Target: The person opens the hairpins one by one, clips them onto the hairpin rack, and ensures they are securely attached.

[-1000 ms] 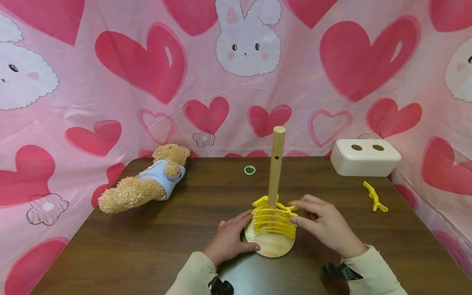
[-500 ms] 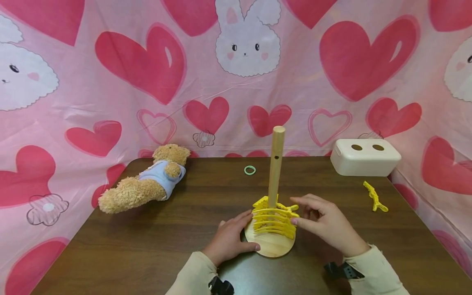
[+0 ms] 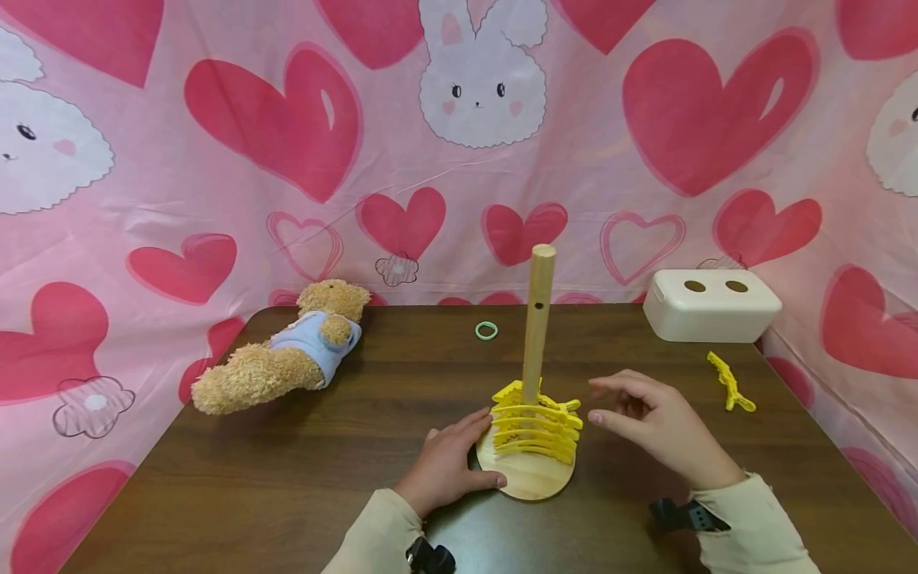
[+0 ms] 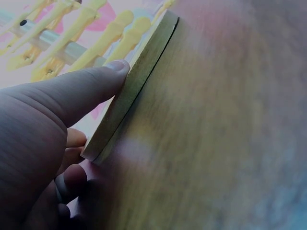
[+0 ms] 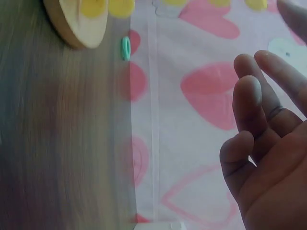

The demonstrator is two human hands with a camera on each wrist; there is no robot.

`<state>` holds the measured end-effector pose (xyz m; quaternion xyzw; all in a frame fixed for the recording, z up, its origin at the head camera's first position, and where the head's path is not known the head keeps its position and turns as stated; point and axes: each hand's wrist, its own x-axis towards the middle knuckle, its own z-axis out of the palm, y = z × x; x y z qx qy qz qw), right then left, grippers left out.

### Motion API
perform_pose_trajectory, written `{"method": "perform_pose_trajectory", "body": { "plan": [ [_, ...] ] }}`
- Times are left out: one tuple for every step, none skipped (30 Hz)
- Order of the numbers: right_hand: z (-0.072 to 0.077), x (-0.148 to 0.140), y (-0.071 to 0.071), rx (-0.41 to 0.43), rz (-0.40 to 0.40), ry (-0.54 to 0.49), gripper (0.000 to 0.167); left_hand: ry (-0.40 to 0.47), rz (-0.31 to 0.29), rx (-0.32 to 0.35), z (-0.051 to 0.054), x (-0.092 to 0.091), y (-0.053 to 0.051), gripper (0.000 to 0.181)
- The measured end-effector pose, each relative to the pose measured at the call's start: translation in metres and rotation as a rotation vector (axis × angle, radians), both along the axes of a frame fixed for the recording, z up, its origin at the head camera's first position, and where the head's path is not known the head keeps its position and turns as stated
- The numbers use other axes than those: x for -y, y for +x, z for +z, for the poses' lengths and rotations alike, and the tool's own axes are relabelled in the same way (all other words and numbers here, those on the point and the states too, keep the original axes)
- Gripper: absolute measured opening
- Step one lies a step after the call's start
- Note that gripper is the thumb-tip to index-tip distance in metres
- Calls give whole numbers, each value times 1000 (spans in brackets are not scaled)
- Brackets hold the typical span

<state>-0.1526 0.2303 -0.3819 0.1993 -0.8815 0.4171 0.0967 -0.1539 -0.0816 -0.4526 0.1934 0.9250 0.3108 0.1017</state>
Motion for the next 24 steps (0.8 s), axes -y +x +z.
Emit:
{"method": "perform_pose_trajectory", "body": {
  "plan": [
    [0, -2, -1, -2, -24, 10, 28, -2, -1, -2, 0, 0, 0, 92],
    [0, -4, -1, -9, -46, 21, 28, -3, -1, -3, 0, 0, 0, 92],
    [0, -6, -2, -15, -68, 27, 26, -4, -1, -6, 0, 0, 0, 92],
    [0, -8, -2, -24, -90, 28, 25, -5, -1, -7, 0, 0, 0, 92],
    [-1, -9, -3, -36, -112, 24, 23, -6, -2, -9, 0, 0, 0, 92],
    [-1, -10, -4, -52, -134, 14, 21, -6, -2, -11, 0, 0, 0, 92],
    [-1, -12, -4, -73, -156, 4, 19, -7, -2, -13, 0, 0, 0, 92],
    [-2, -13, -4, -96, -177, -13, 17, -6, -1, -13, 0, 0, 0, 92],
    [-2, -13, -4, -119, -198, -31, 16, -6, 0, -12, 0, 0, 0, 92],
    [-3, -14, -5, -143, -217, -55, 14, -6, 0, -12, 0, 0, 0, 92],
    [-3, -15, -5, -166, -235, -80, 12, -6, 0, -11, 0, 0, 0, 92],
    [-4, -16, -6, -186, -253, -104, 12, -5, 0, -11, 0, 0, 0, 92],
    [-4, -16, -6, -205, -272, -125, 11, -5, 1, -10, 0, 0, 0, 92],
    [-4, -17, -6, -221, -288, -147, 10, -4, 1, -10, 0, 0, 0, 92],
    [-5, -18, -7, -235, -306, -163, 10, -4, 1, -11, 0, 0, 0, 92],
    [-6, -19, -8, -244, -323, -181, 9, -4, 1, -12, -1, 0, 0, 93],
    [-7, -21, -8, -249, -342, -190, 8, -4, 2, -11, -1, 0, 0, 93],
    [-8, -22, -9, -252, -359, -199, 9, -5, 2, -11, -1, 0, 0, 93],
    [-10, -24, -10, -252, -376, -205, 9, -6, 2, -11, -1, 0, 0, 93],
    [-11, -26, -10, -251, -394, -208, 8, -7, 2, -10, -1, 0, 0, 93],
    [-12, -27, -11, -249, -412, -212, 8, -9, 2, -9, -1, 0, 0, 93],
    [-14, -29, -12, -247, -426, -219, 7, -9, 2, -9, -1, 0, 0, 93],
    [-15, -30, -13, -248, -441, -224, 7, -10, 2, -7, -2, 0, 0, 93],
    [-16, -31, -14, -250, -453, -231, 7, -10, 1, -8, -2, 0, 0, 93]
  ]
}}
